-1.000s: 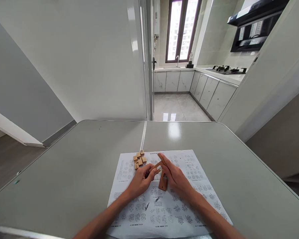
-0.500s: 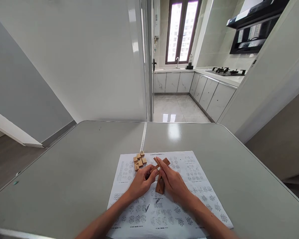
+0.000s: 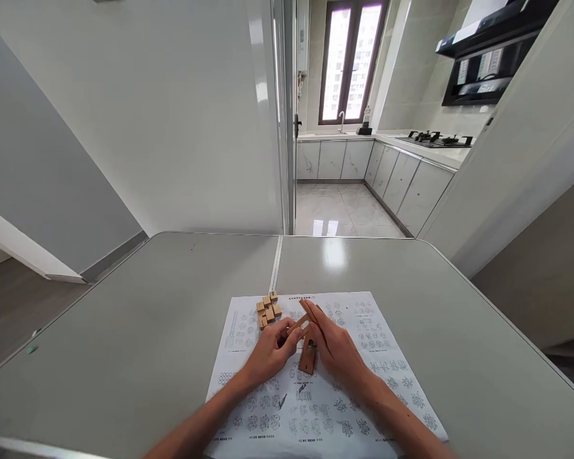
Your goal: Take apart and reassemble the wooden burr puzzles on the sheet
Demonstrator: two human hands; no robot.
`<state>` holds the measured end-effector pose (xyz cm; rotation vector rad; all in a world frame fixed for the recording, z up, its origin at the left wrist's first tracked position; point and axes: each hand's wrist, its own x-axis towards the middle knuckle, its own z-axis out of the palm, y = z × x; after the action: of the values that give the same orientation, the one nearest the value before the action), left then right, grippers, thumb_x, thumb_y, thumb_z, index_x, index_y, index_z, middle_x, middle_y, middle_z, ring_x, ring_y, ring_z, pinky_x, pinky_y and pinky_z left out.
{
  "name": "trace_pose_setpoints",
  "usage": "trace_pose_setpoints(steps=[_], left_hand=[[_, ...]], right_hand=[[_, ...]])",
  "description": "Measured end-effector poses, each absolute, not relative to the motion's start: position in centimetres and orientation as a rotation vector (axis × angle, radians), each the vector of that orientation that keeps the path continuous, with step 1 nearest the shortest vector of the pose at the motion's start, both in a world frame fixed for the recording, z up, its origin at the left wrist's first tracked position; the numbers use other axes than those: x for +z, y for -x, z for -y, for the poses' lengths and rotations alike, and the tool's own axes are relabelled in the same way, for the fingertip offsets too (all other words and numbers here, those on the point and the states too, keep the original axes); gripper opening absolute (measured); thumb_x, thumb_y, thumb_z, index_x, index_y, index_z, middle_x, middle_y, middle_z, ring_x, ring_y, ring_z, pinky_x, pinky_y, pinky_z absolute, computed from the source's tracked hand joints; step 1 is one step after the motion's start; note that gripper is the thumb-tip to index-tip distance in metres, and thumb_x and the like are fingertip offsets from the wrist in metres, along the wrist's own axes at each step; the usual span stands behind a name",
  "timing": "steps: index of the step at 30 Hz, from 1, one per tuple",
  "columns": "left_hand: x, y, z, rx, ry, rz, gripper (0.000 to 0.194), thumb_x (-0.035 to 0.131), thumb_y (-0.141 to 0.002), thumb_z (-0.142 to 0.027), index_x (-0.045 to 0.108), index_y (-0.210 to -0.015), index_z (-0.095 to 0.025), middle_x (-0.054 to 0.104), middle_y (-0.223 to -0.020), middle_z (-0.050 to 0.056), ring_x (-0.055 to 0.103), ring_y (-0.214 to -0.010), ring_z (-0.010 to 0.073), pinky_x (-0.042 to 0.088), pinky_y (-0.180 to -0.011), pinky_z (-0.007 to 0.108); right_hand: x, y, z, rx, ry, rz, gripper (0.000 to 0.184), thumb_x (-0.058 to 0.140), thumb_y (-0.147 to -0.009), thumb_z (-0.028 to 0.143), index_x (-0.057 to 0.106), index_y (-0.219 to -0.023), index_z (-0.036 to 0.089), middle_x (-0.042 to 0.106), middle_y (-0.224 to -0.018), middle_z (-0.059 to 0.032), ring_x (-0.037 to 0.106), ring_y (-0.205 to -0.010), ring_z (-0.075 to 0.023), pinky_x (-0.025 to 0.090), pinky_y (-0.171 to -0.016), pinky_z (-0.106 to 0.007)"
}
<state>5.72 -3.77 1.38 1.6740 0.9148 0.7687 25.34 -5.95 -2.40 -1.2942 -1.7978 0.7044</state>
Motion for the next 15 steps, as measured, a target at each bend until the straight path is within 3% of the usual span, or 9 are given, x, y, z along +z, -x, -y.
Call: trace_pose_setpoints(steps=[15], left_hand=[[2.12, -5.87, 3.97, 0.739, -1.660, -0.916, 0.049, 0.051, -0.099, -0.061, 0.040, -0.073, -0.021, 0.038, -0.063, -0.006, 0.034, -0.057, 0.0103, 0.028, -0.054, 0.026]], right_hand=[[-2.54, -25.81, 5.82, 0.590, 1.214, 1.956, 0.052, 0.036, -0.110, 0.032, 0.033, -0.162, 0.034, 0.058, -0.153, -0.0051, 0.067, -0.127, -0.0248, 0.062, -0.099, -0.040]])
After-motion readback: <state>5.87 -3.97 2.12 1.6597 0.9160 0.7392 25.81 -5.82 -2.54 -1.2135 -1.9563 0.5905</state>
